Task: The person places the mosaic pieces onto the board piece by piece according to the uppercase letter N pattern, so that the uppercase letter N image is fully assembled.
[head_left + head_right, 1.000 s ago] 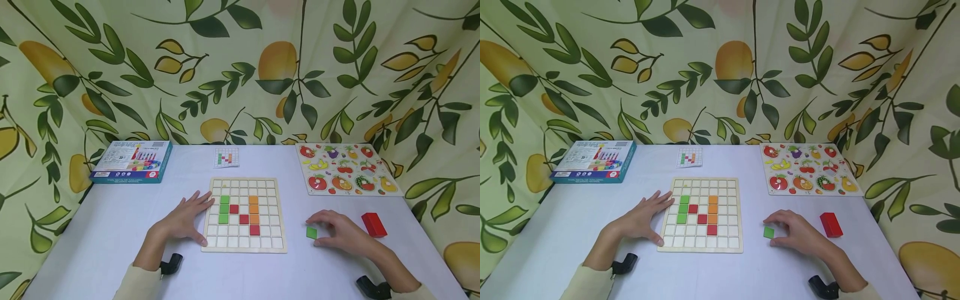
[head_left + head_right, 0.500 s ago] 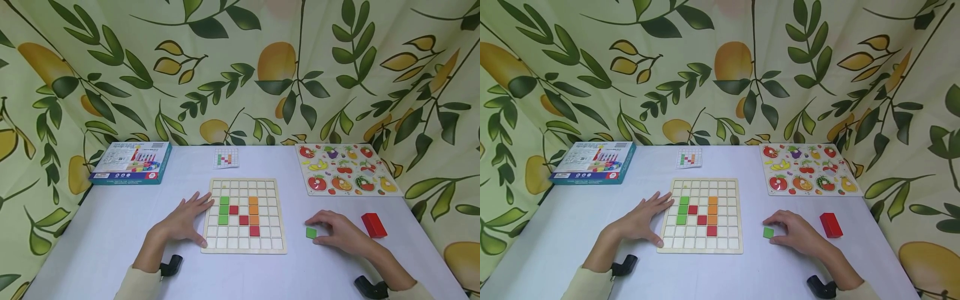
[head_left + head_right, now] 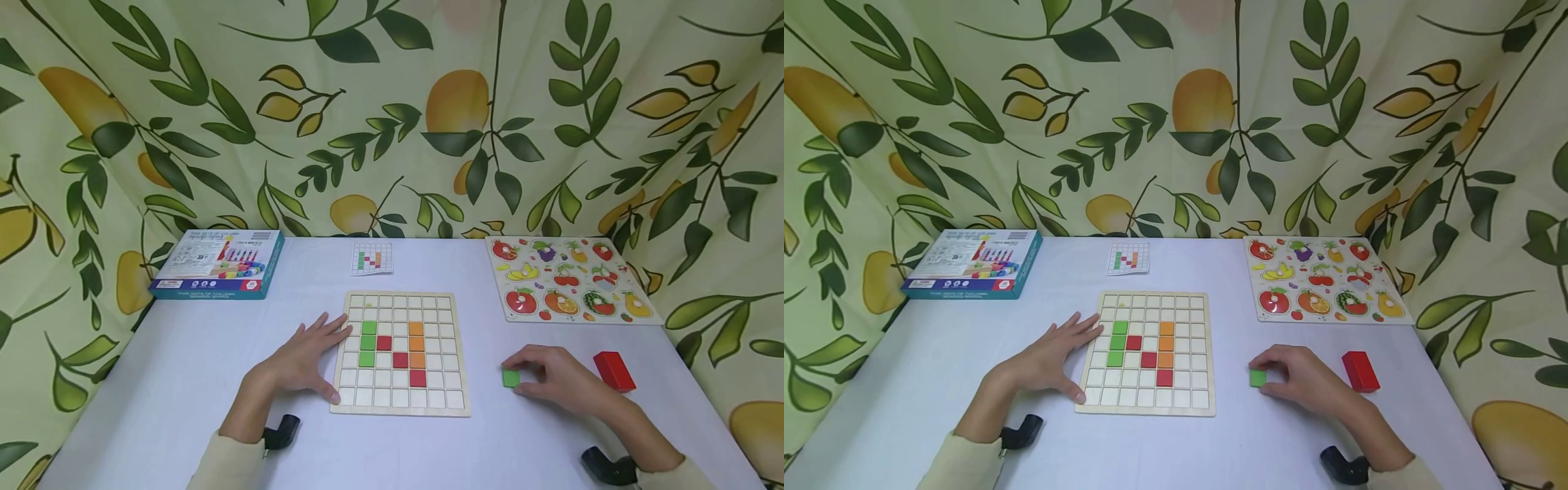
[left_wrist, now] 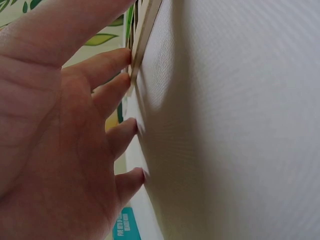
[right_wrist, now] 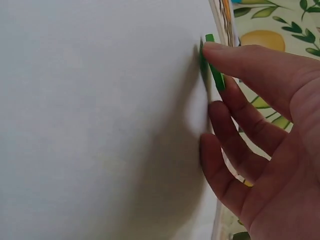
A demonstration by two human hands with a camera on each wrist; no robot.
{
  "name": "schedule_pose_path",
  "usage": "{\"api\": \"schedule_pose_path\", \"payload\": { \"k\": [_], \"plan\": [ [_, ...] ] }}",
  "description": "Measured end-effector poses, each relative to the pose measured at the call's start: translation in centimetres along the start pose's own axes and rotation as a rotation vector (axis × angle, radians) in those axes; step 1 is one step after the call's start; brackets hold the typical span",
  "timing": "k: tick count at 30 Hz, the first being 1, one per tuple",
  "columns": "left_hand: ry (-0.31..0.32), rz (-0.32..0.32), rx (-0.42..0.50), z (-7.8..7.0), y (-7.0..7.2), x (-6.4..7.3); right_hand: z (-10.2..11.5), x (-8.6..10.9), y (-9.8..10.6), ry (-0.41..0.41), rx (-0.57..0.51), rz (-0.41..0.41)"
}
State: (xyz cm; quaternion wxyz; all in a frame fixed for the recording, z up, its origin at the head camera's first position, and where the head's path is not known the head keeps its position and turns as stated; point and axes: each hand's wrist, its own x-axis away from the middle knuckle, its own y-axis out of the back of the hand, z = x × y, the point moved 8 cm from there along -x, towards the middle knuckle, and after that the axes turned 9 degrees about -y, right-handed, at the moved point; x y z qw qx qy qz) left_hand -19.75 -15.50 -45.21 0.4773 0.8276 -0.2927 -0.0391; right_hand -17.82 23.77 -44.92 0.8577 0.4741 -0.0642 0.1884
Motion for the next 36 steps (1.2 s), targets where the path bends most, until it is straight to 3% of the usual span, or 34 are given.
{"api": "schedule_pose_path", "payload": {
  "k": [7, 15, 23, 36],
  "plan": [
    [0.003, 0.005, -0.003, 0.1, -0.1, -0.2, 1.3, -0.8, 1.1, 0.058, -0.046, 0.013],
    [0.006, 0.004, -0.006, 0.2, -0.4, -0.3, 3.0, -2.1, 1.6, 0.136, -0.086, -0.035],
    [0.008, 0.007, -0.014, 0.0, -0.1, -0.1, 4.9, -4.4, 0.3, 0.174, -0.136, -0.031],
    [-0.004, 0.002, -0.016, 0.0, 0.0, -0.1, 10.3, -7.1, -1.4, 0.278, -0.166, 0.03]
  ]
}}
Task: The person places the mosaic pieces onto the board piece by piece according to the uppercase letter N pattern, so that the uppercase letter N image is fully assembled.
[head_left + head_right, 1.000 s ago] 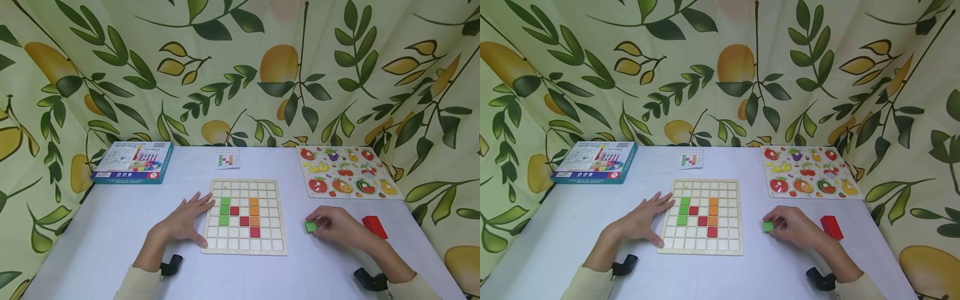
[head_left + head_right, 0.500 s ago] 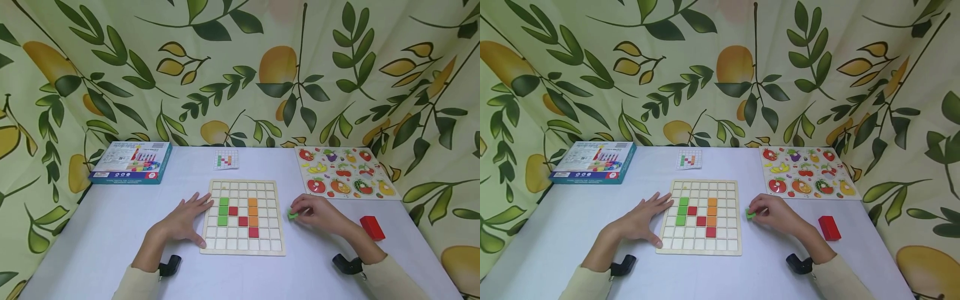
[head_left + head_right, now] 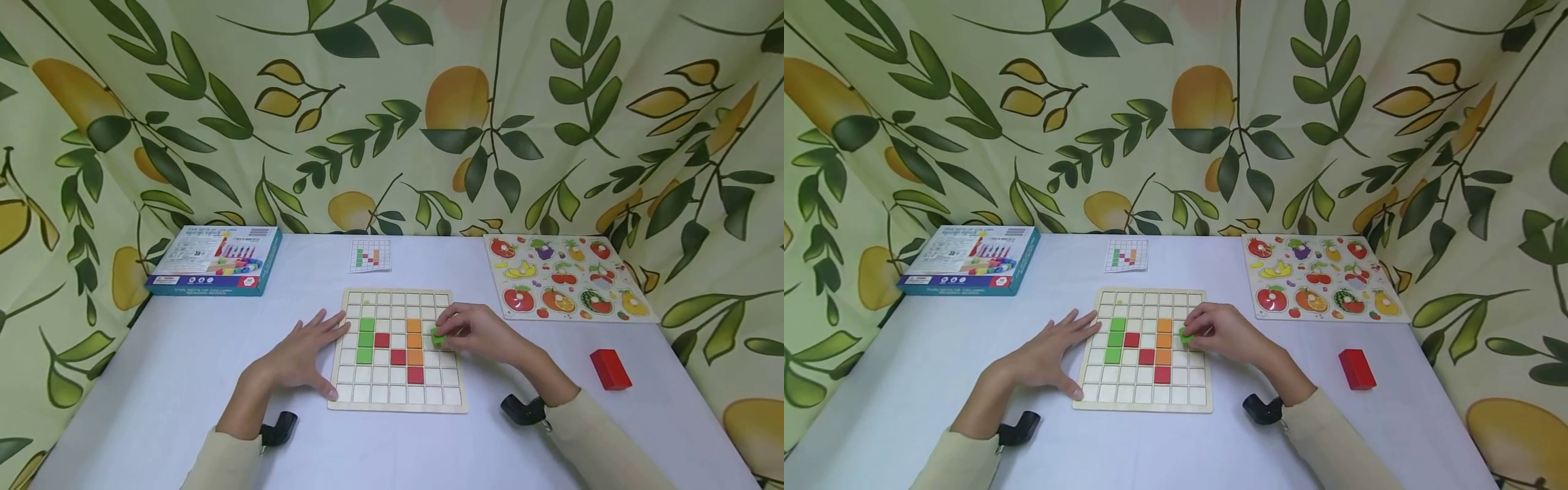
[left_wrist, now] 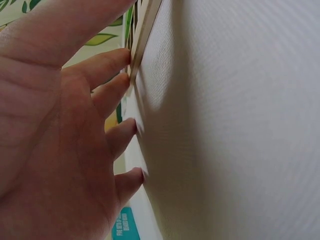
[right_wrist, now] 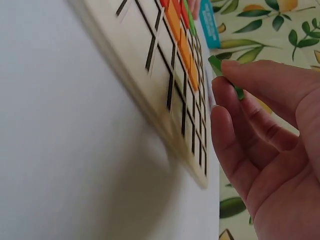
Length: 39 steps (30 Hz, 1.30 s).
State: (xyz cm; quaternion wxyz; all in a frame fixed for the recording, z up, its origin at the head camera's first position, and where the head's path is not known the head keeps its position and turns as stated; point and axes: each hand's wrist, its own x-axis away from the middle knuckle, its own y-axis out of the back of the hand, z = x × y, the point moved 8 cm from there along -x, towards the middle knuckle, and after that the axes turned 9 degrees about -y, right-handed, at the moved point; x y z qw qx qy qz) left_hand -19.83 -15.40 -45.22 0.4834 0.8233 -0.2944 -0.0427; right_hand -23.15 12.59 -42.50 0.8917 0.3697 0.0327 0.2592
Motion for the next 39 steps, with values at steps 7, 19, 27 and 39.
{"api": "schedule_pose_path", "payload": {
  "k": [7, 19, 27, 39],
  "plan": [
    [-0.004, 0.008, -0.001, 0.1, 0.0, 0.1, 2.8, -1.5, -2.3, 0.052, -0.008, 0.06],
    [0.002, 0.02, -0.019, 0.2, -0.1, -0.3, 6.1, -2.0, -6.3, 0.115, -0.005, 0.142],
    [0.004, 0.024, -0.009, 0.2, 0.0, -0.1, 7.3, -2.1, -8.6, 0.123, -0.06, 0.169],
    [-0.021, 0.013, -0.016, 0.0, 0.1, -0.1, 8.0, -2.5, -10.2, 0.122, 0.126, 0.087]
  ]
}}
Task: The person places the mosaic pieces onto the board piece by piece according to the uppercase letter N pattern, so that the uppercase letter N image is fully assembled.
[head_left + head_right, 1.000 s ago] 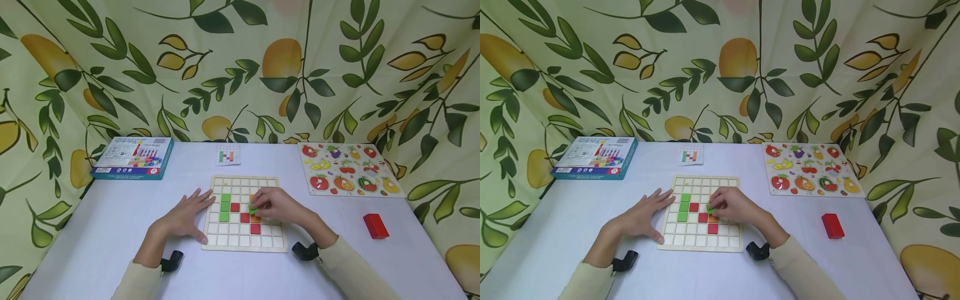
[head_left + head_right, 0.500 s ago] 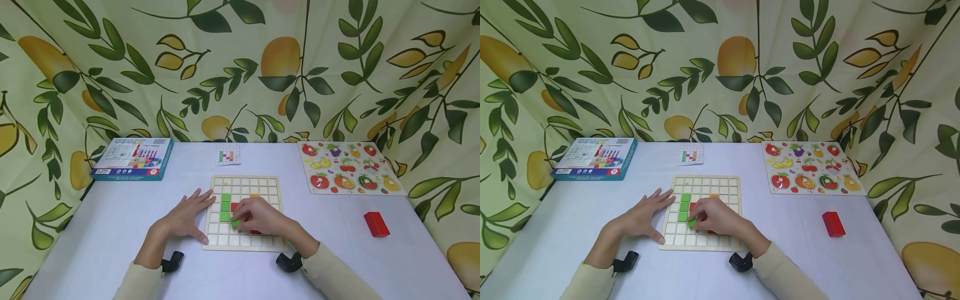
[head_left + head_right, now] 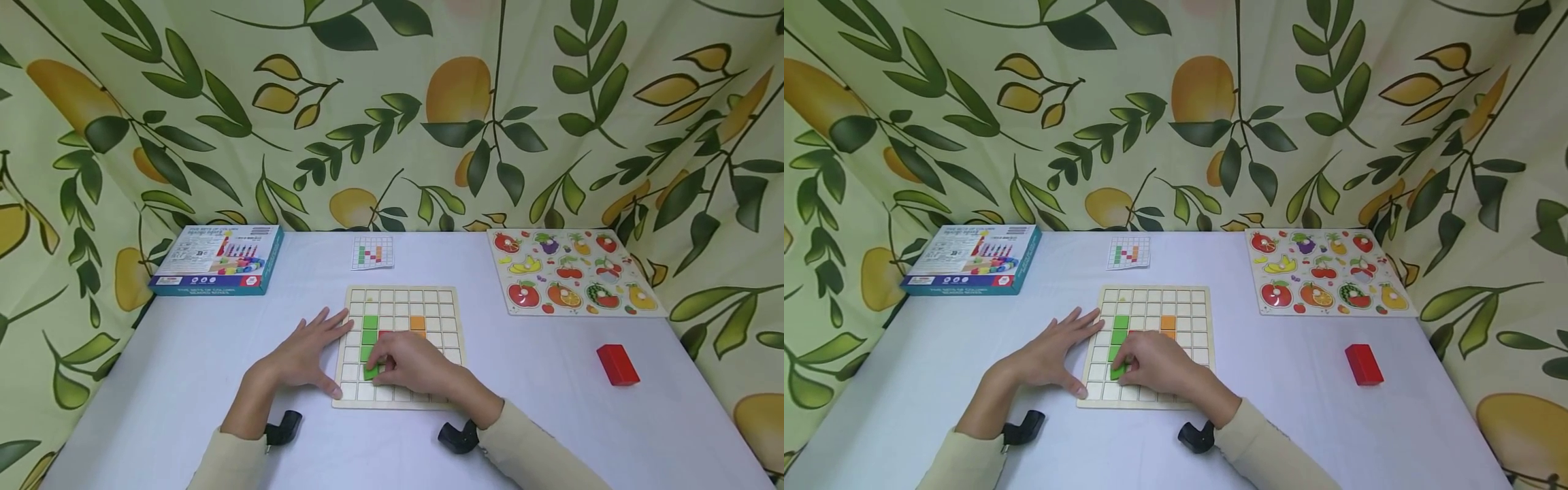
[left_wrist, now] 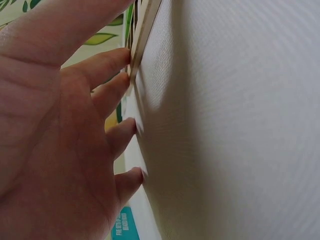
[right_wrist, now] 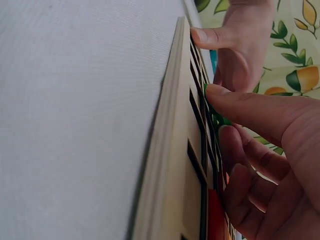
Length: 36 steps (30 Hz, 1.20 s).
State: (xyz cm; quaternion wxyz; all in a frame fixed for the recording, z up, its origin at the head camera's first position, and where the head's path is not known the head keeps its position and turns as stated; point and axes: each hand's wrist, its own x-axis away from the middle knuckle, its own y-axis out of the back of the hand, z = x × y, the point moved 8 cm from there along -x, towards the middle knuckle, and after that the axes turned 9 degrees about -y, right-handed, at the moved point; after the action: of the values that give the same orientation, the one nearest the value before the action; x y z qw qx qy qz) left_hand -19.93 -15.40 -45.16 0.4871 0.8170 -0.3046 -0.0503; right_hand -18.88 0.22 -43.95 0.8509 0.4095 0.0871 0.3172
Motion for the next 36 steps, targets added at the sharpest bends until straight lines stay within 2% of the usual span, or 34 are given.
{"api": "schedule_pose_path", "payload": {
  "k": [3, 11, 28, 32, 36],
  "plan": [
    [0.003, 0.0, 0.002, -0.1, 0.0, 0.1, 0.2, -0.1, -0.2, -0.011, 0.044, -0.008],
    [0.006, 0.004, 0.006, 0.0, 0.0, 0.3, 0.5, -0.4, -0.7, -0.053, 0.08, -0.021],
    [0.022, 0.009, 0.002, 0.6, -0.2, 0.4, 1.1, -0.4, -0.9, -0.028, 0.131, -0.002],
    [0.026, -0.002, 0.004, 0.6, -0.2, 0.6, 0.9, 0.2, -0.2, -0.022, 0.106, 0.004],
    [0.039, -0.015, 0.018, 0.5, -0.2, 0.7, 0.2, 1.1, 1.6, -0.041, 0.092, -0.042]
  ]
}}
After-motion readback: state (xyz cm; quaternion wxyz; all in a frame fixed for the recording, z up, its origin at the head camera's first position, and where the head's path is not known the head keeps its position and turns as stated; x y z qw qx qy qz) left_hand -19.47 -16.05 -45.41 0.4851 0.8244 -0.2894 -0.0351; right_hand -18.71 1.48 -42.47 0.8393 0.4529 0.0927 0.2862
